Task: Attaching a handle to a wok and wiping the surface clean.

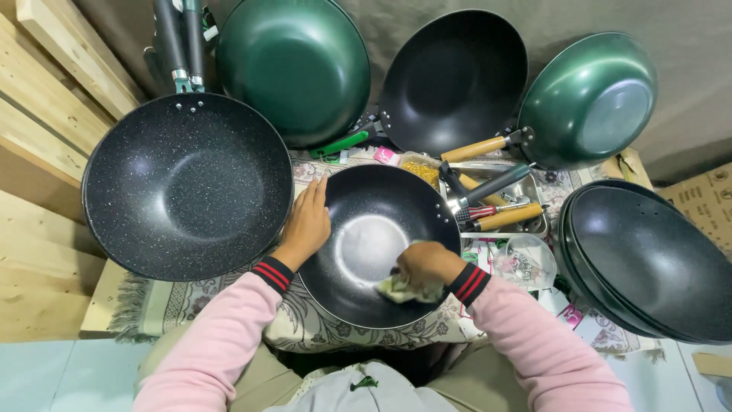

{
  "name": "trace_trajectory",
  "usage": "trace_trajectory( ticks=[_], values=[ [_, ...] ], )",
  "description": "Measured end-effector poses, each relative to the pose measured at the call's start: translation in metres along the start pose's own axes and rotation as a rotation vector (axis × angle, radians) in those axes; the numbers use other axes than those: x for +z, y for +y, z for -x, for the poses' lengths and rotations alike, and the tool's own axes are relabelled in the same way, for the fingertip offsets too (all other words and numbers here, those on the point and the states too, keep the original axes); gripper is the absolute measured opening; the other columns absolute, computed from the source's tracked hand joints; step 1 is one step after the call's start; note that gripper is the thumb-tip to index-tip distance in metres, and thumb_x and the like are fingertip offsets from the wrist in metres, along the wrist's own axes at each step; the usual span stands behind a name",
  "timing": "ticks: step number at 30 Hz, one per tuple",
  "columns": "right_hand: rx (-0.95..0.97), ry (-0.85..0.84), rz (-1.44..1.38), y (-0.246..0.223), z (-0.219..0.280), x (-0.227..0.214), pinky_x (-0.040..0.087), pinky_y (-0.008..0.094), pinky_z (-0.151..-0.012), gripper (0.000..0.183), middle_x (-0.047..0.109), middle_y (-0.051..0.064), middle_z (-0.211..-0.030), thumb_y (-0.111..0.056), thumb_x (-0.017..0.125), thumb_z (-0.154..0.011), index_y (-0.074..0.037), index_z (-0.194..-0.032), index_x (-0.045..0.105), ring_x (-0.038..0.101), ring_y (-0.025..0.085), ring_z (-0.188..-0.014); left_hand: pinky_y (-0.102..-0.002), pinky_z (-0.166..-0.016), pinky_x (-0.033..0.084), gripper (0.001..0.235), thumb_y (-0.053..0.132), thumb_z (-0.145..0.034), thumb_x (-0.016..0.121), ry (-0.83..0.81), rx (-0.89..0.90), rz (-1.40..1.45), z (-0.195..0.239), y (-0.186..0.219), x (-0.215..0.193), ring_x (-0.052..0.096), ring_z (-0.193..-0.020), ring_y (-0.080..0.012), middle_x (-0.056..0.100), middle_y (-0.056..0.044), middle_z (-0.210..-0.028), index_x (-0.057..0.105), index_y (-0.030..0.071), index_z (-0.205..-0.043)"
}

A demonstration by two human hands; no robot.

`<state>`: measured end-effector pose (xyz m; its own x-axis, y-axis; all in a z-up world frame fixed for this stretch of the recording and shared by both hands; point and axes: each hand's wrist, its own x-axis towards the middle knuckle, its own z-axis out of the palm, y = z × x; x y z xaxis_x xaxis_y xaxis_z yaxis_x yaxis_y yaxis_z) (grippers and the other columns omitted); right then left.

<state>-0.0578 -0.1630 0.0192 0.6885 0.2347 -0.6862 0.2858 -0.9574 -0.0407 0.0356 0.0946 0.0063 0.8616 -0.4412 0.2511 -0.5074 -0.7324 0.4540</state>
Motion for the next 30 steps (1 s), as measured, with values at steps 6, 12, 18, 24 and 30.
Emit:
trace_trajectory(
  ticks=[6,12,18,24,30],
  values=[
    [0.192,0.465,0.075,0.038,-0.062,0.022,0.062,0.048,-0.072,0.048,0.067,0.022,-0.107,-0.013,0.075,-0.078,-0.008,-0.125,0.067,0.071,0.039,-0.093,-0.054,-0.107,0.046,0.063,0.006,-0.098,0.050,-0.018,-0.016,-0.020,-0.002,0.003,-0.003,0.048,-0.136,-0.0459,0.044,-0.033,-0.148,0.030,-0.001,-0.157],
    [-0.292,0.130,-0.242,-0.075,-0.001,-0.011,0.053,0.056,-0.096,0.037,0.070,0.025,-0.111,-0.024,0.071,-0.081,-0.005,-0.112,0.073,0.070,0.046,-0.106,-0.055,-0.105,0.046,0.062,0.005,-0.096,0.052,0.082,0.015,0.005,-0.002,-0.003,0.010,0.052,-0.130,-0.0477,0.048,-0.034,-0.143,0.034,-0.003,-0.155],
    [-0.317,0.596,-0.423,-0.096,-0.101,0.000,0.059,0.053,-0.088,0.037,0.058,0.024,-0.116,-0.022,0.069,-0.090,-0.006,-0.119,0.054,0.068,0.048,-0.104,-0.054,-0.102,0.048,0.061,0.006,-0.094,0.053,0.195,0.082,0.007,-0.003,-0.011,0.020,0.056,-0.124,-0.0476,0.053,-0.033,-0.138,0.040,-0.004,-0.152],
    [0.080,1.183,-0.768,-0.039,-0.143,-0.029,0.057,0.047,-0.089,0.028,0.047,0.013,-0.106,-0.017,0.064,-0.096,-0.013,-0.115,0.044,0.065,0.041,-0.102,-0.052,-0.104,0.046,0.060,0.008,-0.093,0.053,0.253,0.139,0.021,-0.008,-0.019,0.029,0.058,-0.121,-0.0467,0.055,-0.032,-0.135,0.042,-0.004,-0.151],
    [-0.099,1.075,-0.813,-0.052,-0.164,-0.013,0.054,0.052,-0.094,0.033,0.053,0.017,-0.107,-0.027,0.071,-0.094,-0.015,-0.116,0.049,0.062,0.046,-0.108,-0.052,-0.102,0.047,0.058,0.008,-0.094,0.051,0.290,0.178,0.048,-0.011,-0.020,0.029,0.060,-0.117,-0.0458,0.058,-0.031,-0.132,0.044,-0.003,-0.150]
  ],
)
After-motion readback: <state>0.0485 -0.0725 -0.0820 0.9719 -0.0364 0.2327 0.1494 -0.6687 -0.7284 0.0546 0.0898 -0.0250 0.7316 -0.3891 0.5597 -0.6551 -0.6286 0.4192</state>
